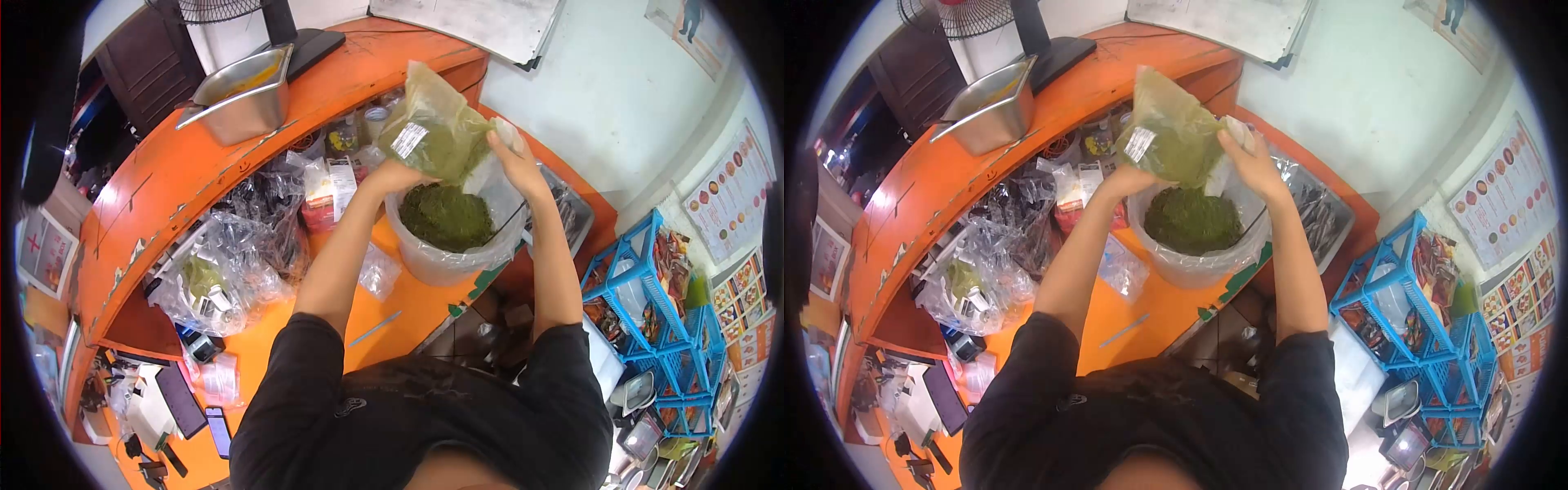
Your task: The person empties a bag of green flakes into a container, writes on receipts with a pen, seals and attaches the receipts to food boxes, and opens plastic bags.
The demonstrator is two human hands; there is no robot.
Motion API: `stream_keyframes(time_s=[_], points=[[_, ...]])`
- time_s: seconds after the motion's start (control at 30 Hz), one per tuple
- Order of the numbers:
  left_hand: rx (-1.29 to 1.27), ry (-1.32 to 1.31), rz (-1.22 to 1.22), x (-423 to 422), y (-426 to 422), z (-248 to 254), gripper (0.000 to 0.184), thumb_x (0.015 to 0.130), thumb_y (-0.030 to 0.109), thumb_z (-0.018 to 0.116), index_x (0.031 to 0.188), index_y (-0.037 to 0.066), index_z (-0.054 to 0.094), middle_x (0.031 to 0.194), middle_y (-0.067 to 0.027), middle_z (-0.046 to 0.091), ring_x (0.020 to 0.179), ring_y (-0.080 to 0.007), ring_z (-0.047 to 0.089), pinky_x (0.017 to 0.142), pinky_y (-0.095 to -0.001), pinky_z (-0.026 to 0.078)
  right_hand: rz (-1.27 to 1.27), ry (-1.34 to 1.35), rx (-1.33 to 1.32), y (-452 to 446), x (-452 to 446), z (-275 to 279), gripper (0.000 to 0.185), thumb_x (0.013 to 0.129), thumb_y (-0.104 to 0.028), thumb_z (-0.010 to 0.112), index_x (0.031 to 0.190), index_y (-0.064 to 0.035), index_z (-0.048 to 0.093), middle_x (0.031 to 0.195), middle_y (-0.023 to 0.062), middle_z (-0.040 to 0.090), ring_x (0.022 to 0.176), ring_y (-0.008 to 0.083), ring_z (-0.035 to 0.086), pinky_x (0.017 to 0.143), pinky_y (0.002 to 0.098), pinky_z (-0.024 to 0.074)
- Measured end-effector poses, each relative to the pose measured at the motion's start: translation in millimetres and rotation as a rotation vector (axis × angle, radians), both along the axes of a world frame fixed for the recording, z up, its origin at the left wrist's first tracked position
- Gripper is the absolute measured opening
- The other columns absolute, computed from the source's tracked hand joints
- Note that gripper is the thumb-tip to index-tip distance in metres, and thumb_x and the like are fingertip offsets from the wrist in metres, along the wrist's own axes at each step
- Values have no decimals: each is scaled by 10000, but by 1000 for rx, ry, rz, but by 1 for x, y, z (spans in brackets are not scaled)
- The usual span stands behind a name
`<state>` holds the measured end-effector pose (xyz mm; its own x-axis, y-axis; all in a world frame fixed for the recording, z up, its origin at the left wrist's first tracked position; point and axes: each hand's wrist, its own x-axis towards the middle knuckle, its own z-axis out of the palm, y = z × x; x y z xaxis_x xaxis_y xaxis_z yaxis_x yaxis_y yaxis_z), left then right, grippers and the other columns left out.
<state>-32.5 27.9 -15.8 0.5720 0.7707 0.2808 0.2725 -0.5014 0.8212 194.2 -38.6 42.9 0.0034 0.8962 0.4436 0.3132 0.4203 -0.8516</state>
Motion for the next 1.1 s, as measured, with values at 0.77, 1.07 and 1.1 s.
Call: stream_keyframes(time_s=[0.77,1.07,1.1], points=[[-317,-778,-47,19,-19,24,575,798,112,735,1299,31,465,1225,-87,564,1144,-220,530,995,-379,407,79,575,-65,28,42,-59,504,993,-342,466,1361,-10,377,1346,82,454,1226,190,423,1042,345,319],[-437,-1290,24,37,-21,41,438,877,158,665,1246,40,462,1153,-81,560,1011,-206,586,859,-349,502,-17,472,15,19,43,-53,459,1000,-324,454,1319,4,425,1325,79,476,1208,185,435,1030,342,331],[-339,-1293,34,41,-22,44,431,906,224,635,1250,41,452,1160,-76,550,1028,-195,573,871,-357,490,-13,481,27,22,42,-53,456,1001,-323,452,1315,6,427,1322,78,478,1208,186,435,1030,342,329]])
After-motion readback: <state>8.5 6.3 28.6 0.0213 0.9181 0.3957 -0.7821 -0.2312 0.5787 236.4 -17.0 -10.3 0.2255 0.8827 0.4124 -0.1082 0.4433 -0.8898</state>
